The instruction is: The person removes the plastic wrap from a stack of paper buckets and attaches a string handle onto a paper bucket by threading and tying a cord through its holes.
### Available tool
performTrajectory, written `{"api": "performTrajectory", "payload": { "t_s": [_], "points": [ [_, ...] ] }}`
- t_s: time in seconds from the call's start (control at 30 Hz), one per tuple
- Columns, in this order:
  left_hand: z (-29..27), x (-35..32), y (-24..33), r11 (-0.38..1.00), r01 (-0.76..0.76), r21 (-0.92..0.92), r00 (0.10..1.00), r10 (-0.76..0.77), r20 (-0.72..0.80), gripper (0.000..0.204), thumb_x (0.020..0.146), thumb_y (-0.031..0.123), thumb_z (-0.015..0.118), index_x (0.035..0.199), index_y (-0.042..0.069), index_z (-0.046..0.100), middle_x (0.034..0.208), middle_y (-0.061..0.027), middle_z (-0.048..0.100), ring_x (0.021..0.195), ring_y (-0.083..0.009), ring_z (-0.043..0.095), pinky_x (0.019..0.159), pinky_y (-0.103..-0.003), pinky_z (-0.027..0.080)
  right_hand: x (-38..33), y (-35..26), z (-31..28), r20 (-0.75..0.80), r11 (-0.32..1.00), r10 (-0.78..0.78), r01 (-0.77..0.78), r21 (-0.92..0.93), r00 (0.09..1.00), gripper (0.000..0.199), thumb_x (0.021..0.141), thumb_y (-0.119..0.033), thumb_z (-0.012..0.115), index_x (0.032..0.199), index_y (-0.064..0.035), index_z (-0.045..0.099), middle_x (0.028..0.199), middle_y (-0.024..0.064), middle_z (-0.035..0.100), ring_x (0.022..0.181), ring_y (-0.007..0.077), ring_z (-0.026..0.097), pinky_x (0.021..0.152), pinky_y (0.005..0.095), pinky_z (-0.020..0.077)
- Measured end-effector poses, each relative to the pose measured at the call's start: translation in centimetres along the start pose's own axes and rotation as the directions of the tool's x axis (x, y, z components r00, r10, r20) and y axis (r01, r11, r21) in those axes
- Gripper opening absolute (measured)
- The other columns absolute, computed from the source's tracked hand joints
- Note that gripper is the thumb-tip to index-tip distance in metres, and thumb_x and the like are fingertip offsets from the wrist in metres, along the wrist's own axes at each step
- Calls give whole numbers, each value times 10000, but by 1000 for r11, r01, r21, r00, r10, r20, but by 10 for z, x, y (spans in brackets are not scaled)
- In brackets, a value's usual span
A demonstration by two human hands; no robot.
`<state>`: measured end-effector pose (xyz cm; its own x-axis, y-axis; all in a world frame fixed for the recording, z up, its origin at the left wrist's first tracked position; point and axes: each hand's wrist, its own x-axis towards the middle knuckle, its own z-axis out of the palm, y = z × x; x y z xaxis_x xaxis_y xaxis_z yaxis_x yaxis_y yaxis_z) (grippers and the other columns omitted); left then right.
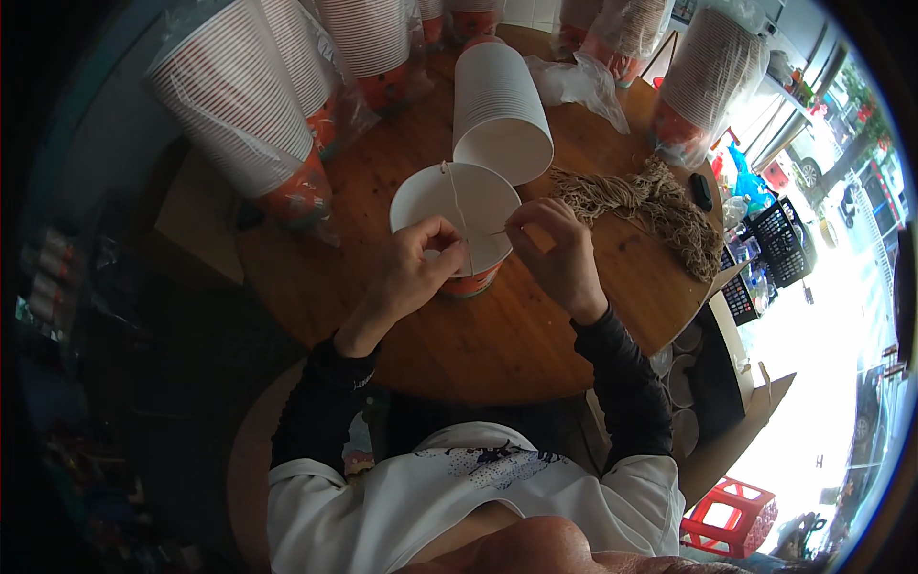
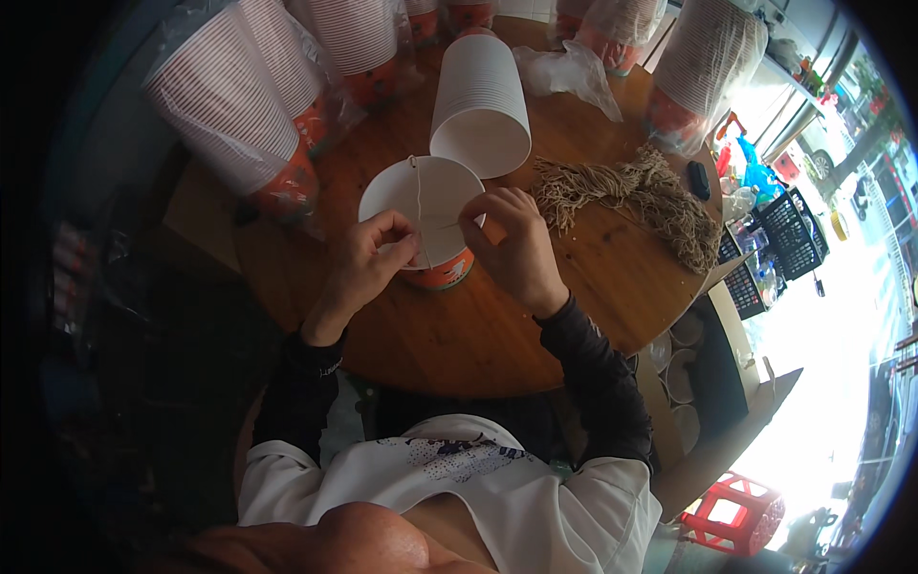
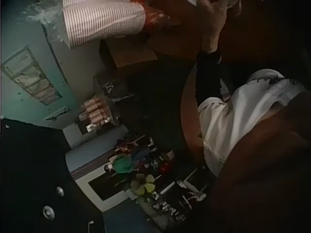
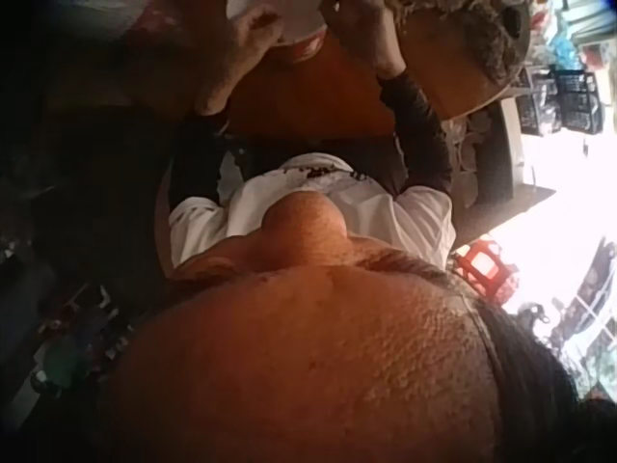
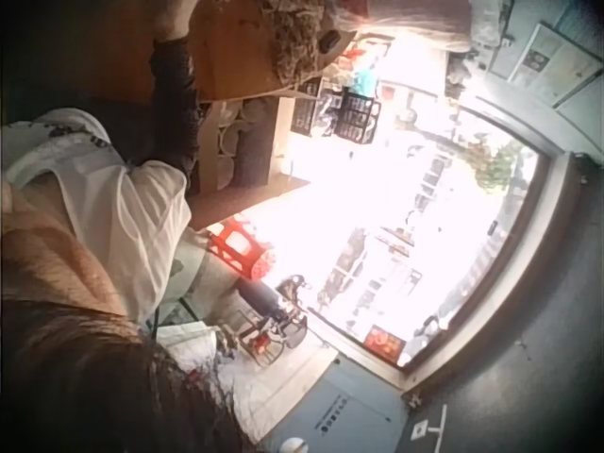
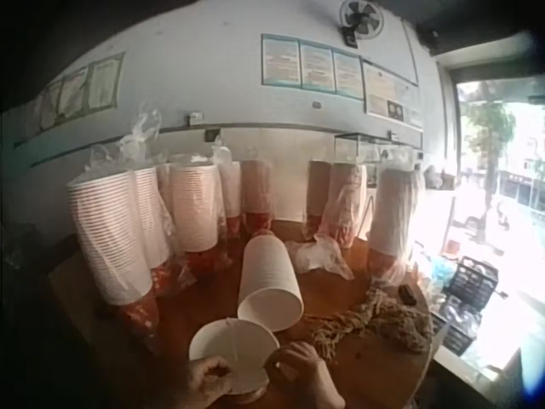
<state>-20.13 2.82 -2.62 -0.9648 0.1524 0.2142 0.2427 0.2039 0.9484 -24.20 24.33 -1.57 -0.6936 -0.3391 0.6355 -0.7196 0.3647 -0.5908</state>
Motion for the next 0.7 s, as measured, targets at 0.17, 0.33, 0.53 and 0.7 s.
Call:
{"api": "performTrajectory", "payload": {
  "t_s": [0.17,0.33,0.53,0.7],
  "points": [
    [0,-1,13,989,73,-128,997,-77,-23,125,914,101,615,953,-16,635,842,-15,647,824,-68,611,769,-220,501,-1,-17,0,83,986,-166,162,47,983,131,748,-38,722,861,-85,673,919,64,614,923,277,577,857,396,462],
    [3,-5,22,987,90,-131,996,-85,39,194,905,126,640,1032,-11,695,941,-60,711,877,-111,646,799,-253,509,5,-23,8,77,967,-90,69,244,993,144,762,-32,735,896,-63,693,927,76,593,906,263,589,787,362,500],
    [6,-5,18,1000,-27,12,995,26,92,196,939,152,626,1020,-13,694,945,-52,712,882,-111,646,815,-257,511,8,-8,13,107,938,32,-67,342,994,139,829,-32,684,966,-41,705,967,99,642,903,230,622,783,359,518],
    [4,-6,11,990,-61,-128,998,64,19,216,972,168,588,1047,-9,684,947,-44,708,883,-98,642,811,-248,507,-2,-15,8,232,859,132,-228,458,964,156,853,-48,669,1006,-30,697,969,113,686,831,225,640,808,350,513]
  ]
}}
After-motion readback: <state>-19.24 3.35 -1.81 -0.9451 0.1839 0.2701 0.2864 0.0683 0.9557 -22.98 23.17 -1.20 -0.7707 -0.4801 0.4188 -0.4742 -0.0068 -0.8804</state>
